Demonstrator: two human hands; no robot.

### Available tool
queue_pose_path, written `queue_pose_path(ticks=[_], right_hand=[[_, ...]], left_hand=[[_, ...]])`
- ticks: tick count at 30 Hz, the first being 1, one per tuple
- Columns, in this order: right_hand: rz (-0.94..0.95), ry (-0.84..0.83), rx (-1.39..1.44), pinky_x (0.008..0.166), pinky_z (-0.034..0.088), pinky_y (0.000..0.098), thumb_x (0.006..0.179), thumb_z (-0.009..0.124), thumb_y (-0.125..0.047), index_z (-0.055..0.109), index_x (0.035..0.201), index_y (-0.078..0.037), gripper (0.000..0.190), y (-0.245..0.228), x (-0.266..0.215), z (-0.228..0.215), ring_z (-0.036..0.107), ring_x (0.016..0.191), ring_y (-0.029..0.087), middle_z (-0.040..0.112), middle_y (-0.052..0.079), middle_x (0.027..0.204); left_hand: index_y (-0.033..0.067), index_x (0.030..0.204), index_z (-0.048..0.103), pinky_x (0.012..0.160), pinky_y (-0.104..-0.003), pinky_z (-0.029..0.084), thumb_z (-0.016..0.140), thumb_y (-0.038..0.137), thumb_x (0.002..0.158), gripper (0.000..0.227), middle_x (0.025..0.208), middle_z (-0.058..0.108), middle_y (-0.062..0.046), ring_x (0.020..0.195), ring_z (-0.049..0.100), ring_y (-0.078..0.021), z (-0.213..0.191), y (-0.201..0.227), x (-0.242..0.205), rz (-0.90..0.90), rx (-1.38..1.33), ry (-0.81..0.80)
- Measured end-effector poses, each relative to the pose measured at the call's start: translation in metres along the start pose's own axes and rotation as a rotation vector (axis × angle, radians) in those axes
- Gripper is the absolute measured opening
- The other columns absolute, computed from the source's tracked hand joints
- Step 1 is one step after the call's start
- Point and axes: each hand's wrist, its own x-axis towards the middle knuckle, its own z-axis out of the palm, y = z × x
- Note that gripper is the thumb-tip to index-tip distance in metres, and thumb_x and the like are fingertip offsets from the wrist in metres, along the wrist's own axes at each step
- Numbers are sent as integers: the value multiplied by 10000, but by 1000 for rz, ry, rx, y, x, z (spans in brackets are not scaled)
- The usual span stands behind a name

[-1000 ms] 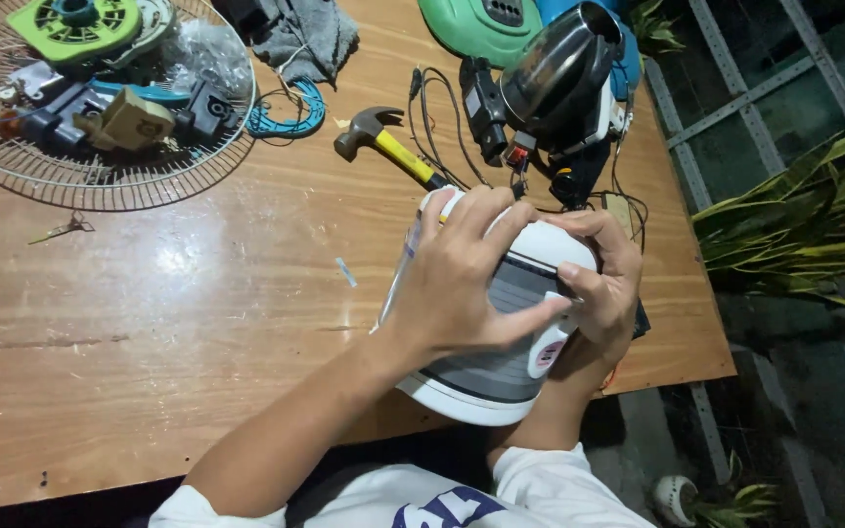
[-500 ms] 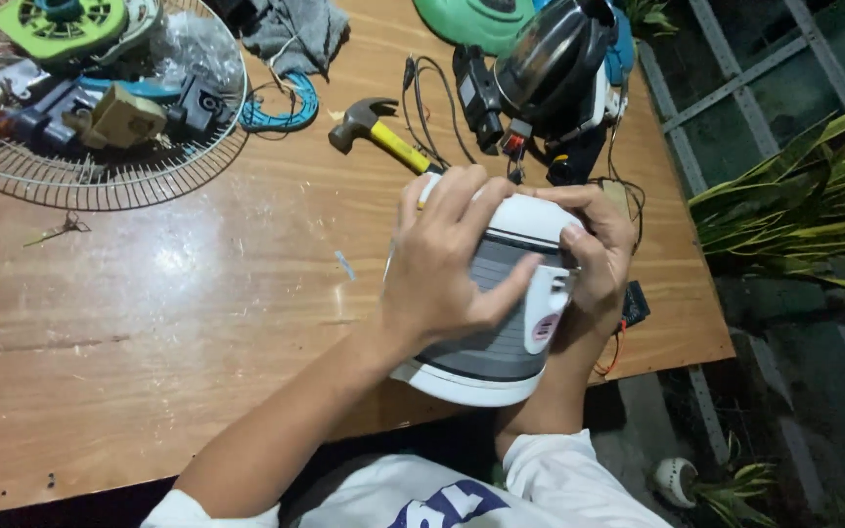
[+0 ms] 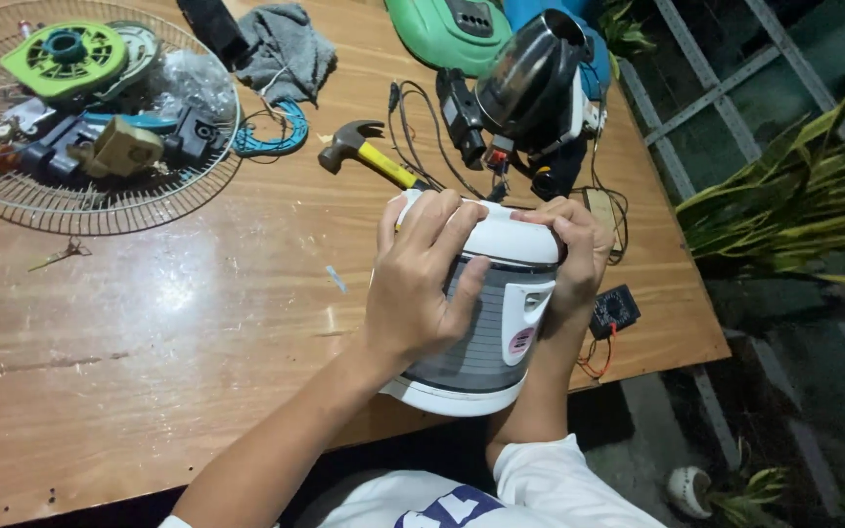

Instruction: Testing internal components with a multimeter and reassembling the base and outer shell of a rice cooker.

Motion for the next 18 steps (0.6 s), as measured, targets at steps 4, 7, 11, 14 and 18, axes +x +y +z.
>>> queue_pose_path(ticks=[4, 7, 11, 14, 18], right_hand=[[-88, -4, 39, 653, 402, 276, 885, 490, -186, 675, 814, 84, 335, -5, -5, 4, 600, 725, 216, 662, 275, 793], [-170, -27, 43, 669, 414, 289, 894, 482, -195, 678, 836, 90, 351, -16, -9, 11, 605, 746, 237, 667, 279, 803], [-271, -44, 89, 685, 404, 326, 887, 518, -202, 670, 802, 81, 332, -4, -13, -3, 567, 714, 225, 660, 267, 766], [-358, -86, 173, 701, 416, 343, 890, 531, -159, 647, 761, 53, 273, 15, -8, 0, 557, 697, 222, 665, 265, 739], [-454, -90, 366, 688, 441, 362, 921, 507, -98, 578, 702, 23, 260, 46, 9, 22, 570, 661, 269, 628, 257, 660]], left_hand=[[94, 1302, 613, 1153, -547, 263, 387, 392, 1052, 449, 1180, 615, -116, 1242, 577, -310, -2, 2, -1, 19, 3, -12], [97, 1312, 620, 1162, -544, 258, 470, 285, 1009, 387, 1187, 619, -120, 1257, 573, -309, -12, 2, -8, 52, -22, -7], [122, 1473, 521, 1224, -588, 197, 526, 317, 965, 544, 1488, 511, -176, 1436, 448, -374, -25, -6, -29, -10, -186, -53], [120, 1525, 461, 1220, -634, 225, 505, 351, 1008, 568, 1553, 440, -211, 1478, 385, -436, -35, -9, -39, -58, -212, -7], [89, 1433, 550, 1244, -545, 278, 434, 322, 1045, 468, 1432, 558, -173, 1425, 465, -377, -49, -24, -38, -33, -159, 116]])
